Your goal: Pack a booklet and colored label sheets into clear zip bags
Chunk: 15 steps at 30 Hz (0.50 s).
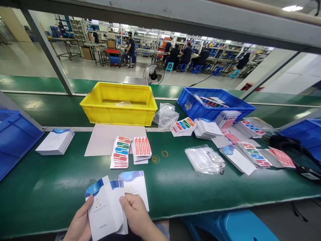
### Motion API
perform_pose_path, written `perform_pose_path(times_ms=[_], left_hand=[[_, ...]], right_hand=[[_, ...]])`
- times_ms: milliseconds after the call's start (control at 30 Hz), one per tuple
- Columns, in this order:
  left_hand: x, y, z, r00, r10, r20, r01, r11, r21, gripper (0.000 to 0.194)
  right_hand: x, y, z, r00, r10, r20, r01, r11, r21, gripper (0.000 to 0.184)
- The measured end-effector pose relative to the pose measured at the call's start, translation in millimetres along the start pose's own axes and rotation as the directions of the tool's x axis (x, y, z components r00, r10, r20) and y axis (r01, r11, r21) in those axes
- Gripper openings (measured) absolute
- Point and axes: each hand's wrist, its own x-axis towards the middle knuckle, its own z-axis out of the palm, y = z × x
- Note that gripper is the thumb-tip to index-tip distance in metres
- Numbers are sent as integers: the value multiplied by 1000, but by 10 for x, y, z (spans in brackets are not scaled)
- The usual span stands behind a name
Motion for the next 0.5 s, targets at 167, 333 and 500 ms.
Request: perform_pose_path(times_ms=[167,333,500], left_hand=[[3,7,-3,1000,-26,-1,26,999,-39,22],[22,-4,-19,998,-36,50,40,996,-82,23],[14,-5,33,998,-53,16,55,993,-105,23]], right_hand=[[0,13,21,1000,13,-6,-12,997,83,51],[22,46,39,998,62,-5,-60,970,235,49],[-3,-19,72,988,-63,-144,65,998,9,41]])
